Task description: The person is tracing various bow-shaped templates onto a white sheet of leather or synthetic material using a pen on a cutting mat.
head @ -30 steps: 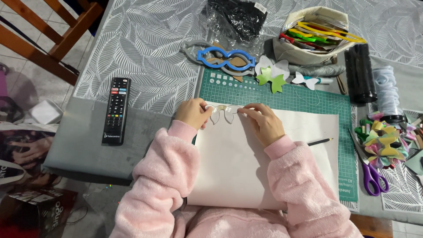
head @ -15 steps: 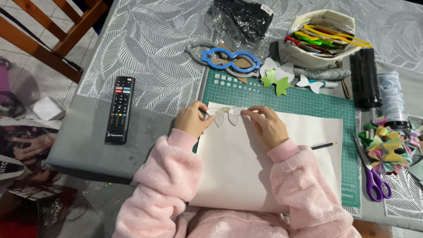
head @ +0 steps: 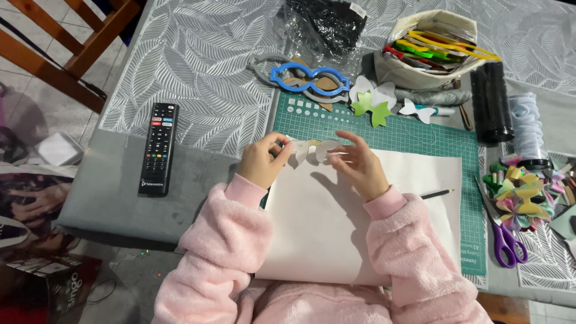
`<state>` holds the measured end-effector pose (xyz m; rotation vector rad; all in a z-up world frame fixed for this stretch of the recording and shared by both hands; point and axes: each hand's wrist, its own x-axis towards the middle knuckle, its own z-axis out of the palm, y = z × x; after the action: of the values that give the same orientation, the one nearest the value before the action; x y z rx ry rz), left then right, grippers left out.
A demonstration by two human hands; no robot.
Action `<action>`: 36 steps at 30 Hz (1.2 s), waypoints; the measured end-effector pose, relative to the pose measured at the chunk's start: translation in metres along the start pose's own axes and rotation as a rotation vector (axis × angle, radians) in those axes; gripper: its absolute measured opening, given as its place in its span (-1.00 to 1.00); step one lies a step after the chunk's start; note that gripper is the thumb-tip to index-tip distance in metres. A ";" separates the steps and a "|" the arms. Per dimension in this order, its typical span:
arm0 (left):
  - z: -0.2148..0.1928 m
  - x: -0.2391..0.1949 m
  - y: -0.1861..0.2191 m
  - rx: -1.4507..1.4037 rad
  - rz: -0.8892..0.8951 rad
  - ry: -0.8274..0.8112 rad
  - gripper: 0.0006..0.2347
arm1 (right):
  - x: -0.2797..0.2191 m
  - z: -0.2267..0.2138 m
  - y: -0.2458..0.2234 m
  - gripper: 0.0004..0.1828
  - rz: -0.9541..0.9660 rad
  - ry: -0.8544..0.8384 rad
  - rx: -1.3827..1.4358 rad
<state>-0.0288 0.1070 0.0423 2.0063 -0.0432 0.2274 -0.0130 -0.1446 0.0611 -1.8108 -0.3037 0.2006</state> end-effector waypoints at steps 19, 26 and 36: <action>0.025 0.004 0.025 0.068 0.032 -0.371 -0.77 | -0.004 -0.011 -0.029 -0.56 -0.068 0.058 0.017; 0.014 0.020 0.003 0.100 -0.258 -0.419 -0.75 | 0.001 -0.018 -0.008 -0.66 -0.107 0.133 -0.154; -0.015 0.055 0.028 0.188 -0.206 -0.874 -0.69 | -0.006 -0.040 -0.017 -0.70 -0.151 0.237 -0.080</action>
<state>0.0190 0.1123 0.0830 2.1337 -0.3750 -0.8099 -0.0085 -0.1788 0.0880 -1.8600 -0.2815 -0.1335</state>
